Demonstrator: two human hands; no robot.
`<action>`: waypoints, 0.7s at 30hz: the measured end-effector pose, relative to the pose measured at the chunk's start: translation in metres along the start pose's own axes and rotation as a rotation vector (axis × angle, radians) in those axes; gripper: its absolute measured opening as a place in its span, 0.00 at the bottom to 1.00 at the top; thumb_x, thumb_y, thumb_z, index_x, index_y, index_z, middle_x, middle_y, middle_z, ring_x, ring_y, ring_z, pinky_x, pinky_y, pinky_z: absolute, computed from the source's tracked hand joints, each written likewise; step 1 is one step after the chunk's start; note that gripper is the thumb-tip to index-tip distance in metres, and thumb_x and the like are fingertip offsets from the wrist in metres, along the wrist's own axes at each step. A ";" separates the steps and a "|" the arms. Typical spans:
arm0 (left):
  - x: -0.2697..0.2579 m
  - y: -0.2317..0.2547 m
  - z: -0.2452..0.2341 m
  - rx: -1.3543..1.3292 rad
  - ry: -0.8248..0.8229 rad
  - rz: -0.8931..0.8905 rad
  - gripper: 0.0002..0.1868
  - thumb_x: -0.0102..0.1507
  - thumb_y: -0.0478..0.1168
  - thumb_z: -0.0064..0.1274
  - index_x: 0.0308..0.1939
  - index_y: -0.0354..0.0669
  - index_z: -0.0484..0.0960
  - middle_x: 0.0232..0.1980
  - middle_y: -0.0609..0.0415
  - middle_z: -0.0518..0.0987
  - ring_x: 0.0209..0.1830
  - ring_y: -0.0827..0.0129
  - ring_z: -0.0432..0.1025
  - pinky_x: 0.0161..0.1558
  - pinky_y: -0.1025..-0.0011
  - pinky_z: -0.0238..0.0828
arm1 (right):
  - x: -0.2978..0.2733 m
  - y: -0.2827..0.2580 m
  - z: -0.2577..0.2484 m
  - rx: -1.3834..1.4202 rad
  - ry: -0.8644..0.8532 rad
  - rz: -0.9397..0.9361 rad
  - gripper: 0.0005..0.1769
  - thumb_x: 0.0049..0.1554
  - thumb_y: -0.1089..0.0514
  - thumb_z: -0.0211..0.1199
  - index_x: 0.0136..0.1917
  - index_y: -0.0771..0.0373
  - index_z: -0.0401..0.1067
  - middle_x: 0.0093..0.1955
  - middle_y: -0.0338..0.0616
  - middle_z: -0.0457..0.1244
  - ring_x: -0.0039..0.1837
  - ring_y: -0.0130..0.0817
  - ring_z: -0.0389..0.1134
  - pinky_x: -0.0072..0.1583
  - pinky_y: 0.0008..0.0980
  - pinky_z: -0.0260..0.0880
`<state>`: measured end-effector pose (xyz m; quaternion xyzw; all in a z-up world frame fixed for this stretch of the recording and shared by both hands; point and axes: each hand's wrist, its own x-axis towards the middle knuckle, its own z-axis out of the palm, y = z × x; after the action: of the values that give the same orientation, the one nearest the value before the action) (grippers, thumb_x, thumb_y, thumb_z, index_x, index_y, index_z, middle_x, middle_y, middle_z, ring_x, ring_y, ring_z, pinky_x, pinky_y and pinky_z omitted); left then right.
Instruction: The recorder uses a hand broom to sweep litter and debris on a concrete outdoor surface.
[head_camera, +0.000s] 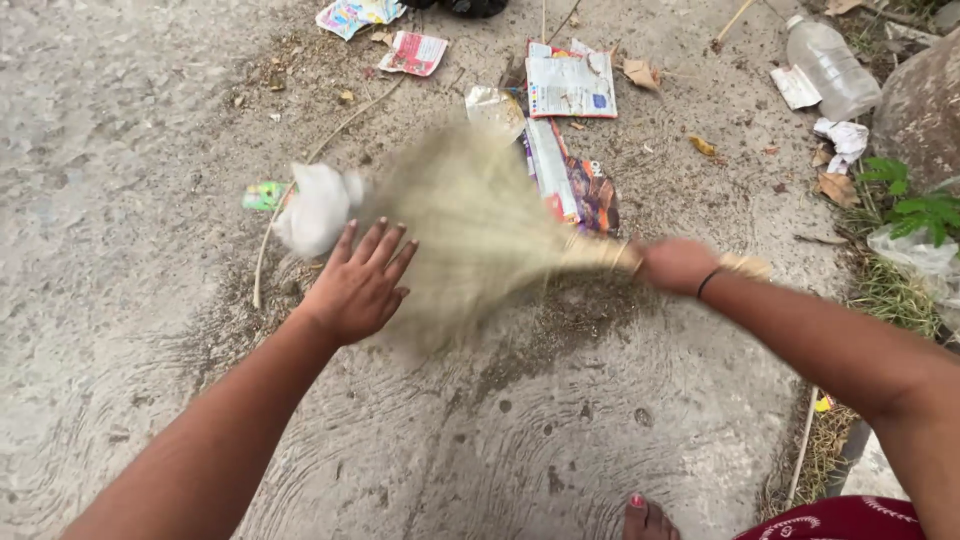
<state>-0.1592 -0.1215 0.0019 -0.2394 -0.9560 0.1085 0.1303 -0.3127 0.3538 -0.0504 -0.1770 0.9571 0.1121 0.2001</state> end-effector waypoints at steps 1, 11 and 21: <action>-0.001 0.001 -0.003 0.000 -0.003 -0.003 0.36 0.66 0.56 0.34 0.75 0.42 0.55 0.78 0.40 0.54 0.78 0.46 0.45 0.73 0.42 0.34 | -0.004 0.000 -0.017 -0.001 -0.002 -0.004 0.22 0.64 0.37 0.50 0.63 0.50 0.65 0.44 0.46 0.70 0.46 0.42 0.74 0.46 0.45 0.79; 0.005 -0.007 -0.017 -0.052 0.055 -0.108 0.38 0.69 0.57 0.34 0.79 0.41 0.53 0.82 0.40 0.50 0.83 0.47 0.41 0.78 0.45 0.31 | -0.050 -0.043 -0.033 0.587 0.295 0.097 0.27 0.66 0.39 0.49 0.66 0.62 0.60 0.38 0.55 0.68 0.35 0.49 0.71 0.35 0.48 0.74; -0.013 -0.014 -0.024 -0.134 0.203 -0.083 0.40 0.68 0.59 0.41 0.79 0.42 0.57 0.83 0.41 0.50 0.84 0.45 0.41 0.79 0.46 0.31 | -0.036 -0.148 0.021 0.051 0.164 -0.691 0.30 0.62 0.33 0.53 0.62 0.59 0.63 0.51 0.55 0.68 0.51 0.53 0.72 0.49 0.51 0.75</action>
<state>-0.1471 -0.1366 0.0259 -0.2176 -0.9520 0.0144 0.2146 -0.2182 0.2351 -0.0752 -0.4936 0.8561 -0.0007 0.1532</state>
